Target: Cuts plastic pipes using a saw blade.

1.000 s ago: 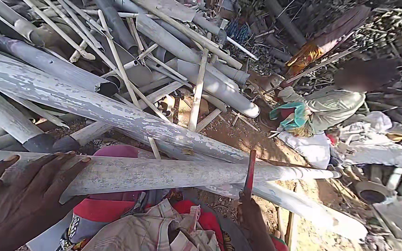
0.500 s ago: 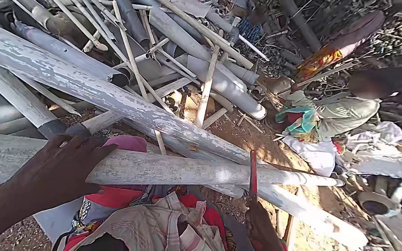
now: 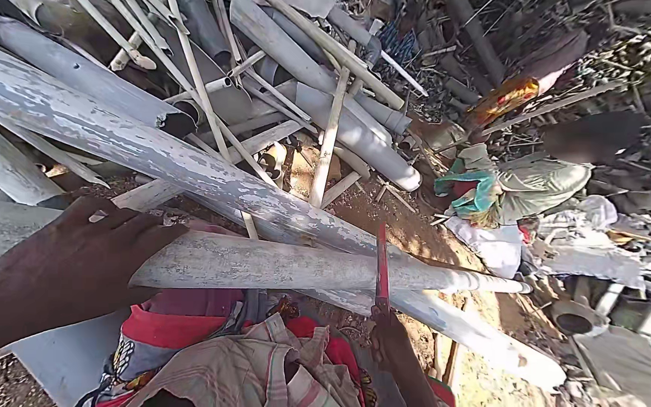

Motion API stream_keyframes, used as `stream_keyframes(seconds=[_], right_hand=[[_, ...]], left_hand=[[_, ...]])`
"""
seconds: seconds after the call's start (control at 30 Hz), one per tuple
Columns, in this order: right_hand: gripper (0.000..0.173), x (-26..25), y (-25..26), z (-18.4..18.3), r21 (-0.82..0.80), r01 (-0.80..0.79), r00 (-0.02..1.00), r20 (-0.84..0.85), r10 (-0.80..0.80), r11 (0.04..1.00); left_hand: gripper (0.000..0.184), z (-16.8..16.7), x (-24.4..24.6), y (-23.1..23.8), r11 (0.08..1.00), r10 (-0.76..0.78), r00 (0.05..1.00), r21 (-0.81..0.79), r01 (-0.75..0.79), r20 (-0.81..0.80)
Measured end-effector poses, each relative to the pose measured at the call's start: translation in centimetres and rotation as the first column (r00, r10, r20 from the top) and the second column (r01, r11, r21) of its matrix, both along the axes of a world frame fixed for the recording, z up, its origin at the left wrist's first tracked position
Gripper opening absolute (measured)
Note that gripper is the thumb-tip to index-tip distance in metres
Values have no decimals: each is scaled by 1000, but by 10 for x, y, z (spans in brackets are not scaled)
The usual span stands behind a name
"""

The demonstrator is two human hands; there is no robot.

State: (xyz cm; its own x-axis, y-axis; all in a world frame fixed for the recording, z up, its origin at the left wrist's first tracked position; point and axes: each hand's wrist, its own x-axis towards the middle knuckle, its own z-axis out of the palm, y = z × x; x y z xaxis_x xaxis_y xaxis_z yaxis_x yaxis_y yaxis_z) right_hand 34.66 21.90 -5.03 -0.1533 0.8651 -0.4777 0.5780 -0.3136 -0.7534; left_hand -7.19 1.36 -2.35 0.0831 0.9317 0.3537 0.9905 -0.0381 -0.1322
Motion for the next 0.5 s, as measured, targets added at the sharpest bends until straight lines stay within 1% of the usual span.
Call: stream_keyframes(seconds=[0.03,0.07,0.1,0.13,0.17,0.23,0.27,0.33,0.37,0.4,0.43,0.5], right_hand=[[28,11,7,-5,-9,91,996,8,-91,996],[29,16,9,-6,-28,143,990,10,-143,989],[29,14,5,-4,-42,152,988,-1,-152,988],[27,6,-3,-2,-63,113,993,-24,-115,992],[24,-6,-15,2,-83,32,998,-59,-37,996],[17,-33,-38,11,-103,-181,977,-130,167,978],[16,-42,-48,14,-110,-257,959,-150,239,960],[16,-49,-55,14,-89,-349,930,-152,333,933],[18,-46,-53,11,-75,-344,934,-131,332,936],[19,-39,-46,5,-52,-300,950,-107,294,952],[17,-30,-36,-1,-25,-225,971,-85,222,974],[23,-5,-7,-13,29,-9,999,-35,10,1000]], left_hand=[[83,-9,1,-2,999,3,1000,38,-3,3],[79,-16,6,-6,998,17,1000,59,-18,14],[77,-22,13,-11,996,41,998,75,-44,37],[75,-27,19,-16,994,55,997,92,-60,51],[70,-33,23,-20,991,65,997,117,-71,51],[58,-45,30,-26,977,103,994,182,-107,27],[54,-50,33,-29,972,119,992,201,-122,28],[51,-53,39,-33,964,146,989,218,-150,34],[50,-54,40,-34,963,153,987,219,-158,41],[51,-54,42,-35,962,157,986,220,-164,45],[51,-54,43,-36,962,159,986,220,-165,44],[51,-55,42,-37,962,153,988,226,-156,30]])
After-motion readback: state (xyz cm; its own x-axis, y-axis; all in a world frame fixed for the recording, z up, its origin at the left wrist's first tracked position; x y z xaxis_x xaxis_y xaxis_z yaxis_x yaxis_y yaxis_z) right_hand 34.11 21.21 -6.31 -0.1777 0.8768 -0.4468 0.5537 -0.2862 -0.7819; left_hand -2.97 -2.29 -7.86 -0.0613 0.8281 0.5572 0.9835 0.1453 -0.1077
